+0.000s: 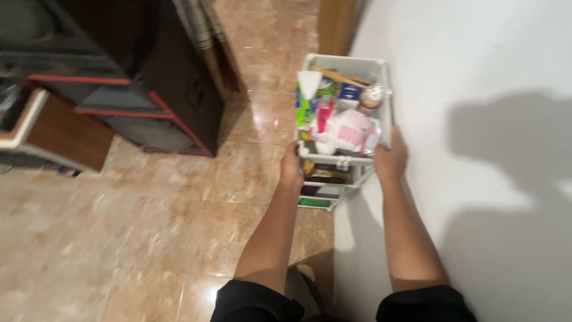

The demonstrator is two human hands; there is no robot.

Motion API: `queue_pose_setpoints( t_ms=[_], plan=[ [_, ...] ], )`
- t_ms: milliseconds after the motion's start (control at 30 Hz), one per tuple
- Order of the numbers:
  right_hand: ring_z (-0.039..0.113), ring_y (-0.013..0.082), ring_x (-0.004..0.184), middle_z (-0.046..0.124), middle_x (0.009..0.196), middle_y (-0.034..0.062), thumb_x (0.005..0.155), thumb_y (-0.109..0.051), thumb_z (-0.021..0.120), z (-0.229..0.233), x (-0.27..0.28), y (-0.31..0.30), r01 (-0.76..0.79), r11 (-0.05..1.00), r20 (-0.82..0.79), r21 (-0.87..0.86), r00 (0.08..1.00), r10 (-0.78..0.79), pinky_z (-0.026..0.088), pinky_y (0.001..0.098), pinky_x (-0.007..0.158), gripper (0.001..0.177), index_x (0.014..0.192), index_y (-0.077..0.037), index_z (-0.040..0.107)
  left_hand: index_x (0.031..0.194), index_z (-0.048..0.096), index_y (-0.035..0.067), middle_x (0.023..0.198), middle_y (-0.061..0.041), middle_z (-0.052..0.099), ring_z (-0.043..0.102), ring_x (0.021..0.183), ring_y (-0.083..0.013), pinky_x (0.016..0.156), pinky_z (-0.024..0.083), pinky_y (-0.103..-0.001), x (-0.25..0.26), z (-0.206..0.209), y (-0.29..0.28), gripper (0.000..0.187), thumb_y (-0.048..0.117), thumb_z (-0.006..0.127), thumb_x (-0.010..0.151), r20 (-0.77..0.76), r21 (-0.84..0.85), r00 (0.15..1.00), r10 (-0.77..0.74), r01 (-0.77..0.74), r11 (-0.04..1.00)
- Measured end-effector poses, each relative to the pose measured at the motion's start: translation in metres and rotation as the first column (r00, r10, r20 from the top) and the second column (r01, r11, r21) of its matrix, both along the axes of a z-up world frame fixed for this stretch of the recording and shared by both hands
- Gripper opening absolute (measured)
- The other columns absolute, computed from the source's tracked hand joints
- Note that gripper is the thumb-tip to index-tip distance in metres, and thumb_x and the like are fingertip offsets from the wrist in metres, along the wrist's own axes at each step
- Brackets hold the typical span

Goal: The person moves two different rolling storage carts and a small wooden bench to different positions in the room.

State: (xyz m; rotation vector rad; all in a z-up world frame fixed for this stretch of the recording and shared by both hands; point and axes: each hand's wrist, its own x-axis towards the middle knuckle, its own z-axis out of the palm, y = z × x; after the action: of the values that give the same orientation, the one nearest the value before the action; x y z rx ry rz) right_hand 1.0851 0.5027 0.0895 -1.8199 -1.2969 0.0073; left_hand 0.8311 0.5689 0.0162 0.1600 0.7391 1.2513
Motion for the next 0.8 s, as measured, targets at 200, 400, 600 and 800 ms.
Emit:
queue_pose_setpoints(
  t_ms=[200, 400, 600, 800],
  plan=[
    [0.048, 0.0416, 0.138, 0.059, 0.144, 0.0234, 0.080, 0.002, 0.062, 0.036, -0.030, -0.002, 0.079, 0.970, 0.184, 0.231, 0.975, -0.123, 0.031, 0.0547, 0.117, 0.060, 0.140, 0.000, 0.064, 0.133, 0.058, 0.000, 0.120, -0.020, 0.064, 0.061, 0.107, -0.0324, 0.096, 0.049, -0.048, -0.054, 0.085, -0.052, 0.049, 0.037, 0.047, 0.103, -0.064, 0.117, 0.997, -0.037, 0.044, 0.992],
    [0.045, 0.0409, 0.140, 0.054, 0.146, 0.0226, 0.082, 0.006, 0.059, 0.103, -0.117, 0.006, -0.057, 0.944, 0.048, 0.324, 0.998, 0.043, 0.032, 0.0547, 0.118, 0.056, 0.137, -0.001, 0.067, 0.156, 0.037, -0.001, 0.165, -0.018, 0.034, 0.025, 0.155, -0.0273, 0.124, 0.015, -0.039, -0.134, 0.134, -0.091, 0.071, 0.032, 0.052, 0.094, -0.497, 0.251, 0.841, 0.214, -0.097, 0.963],
    [0.048, 0.0391, 0.140, 0.056, 0.145, 0.0204, 0.085, 0.005, 0.059, 0.103, -0.212, 0.010, -0.376, 0.865, 0.000, 0.333, 0.917, 0.398, 0.037, 0.0504, 0.120, 0.051, 0.135, -0.001, 0.066, 0.156, 0.037, 0.005, 0.162, -0.017, 0.040, 0.030, 0.153, -0.0268, 0.122, 0.018, -0.038, -0.230, 0.157, -0.142, 0.074, 0.036, 0.057, 0.092, -0.534, 0.166, 0.772, 0.345, -0.304, 0.938],
    [0.054, 0.0375, 0.131, 0.062, 0.136, 0.0185, 0.083, 0.004, 0.060, 0.101, -0.329, -0.002, -0.626, 0.748, -0.053, 0.219, 0.758, 0.650, 0.039, 0.0479, 0.114, 0.048, 0.130, -0.003, 0.068, 0.157, 0.036, 0.006, 0.165, -0.014, 0.033, 0.024, 0.155, -0.0258, 0.123, 0.017, -0.041, -0.324, 0.154, -0.201, 0.075, 0.037, 0.058, 0.092, -0.511, 0.189, 0.690, 0.513, -0.492, 0.850]
  ],
)
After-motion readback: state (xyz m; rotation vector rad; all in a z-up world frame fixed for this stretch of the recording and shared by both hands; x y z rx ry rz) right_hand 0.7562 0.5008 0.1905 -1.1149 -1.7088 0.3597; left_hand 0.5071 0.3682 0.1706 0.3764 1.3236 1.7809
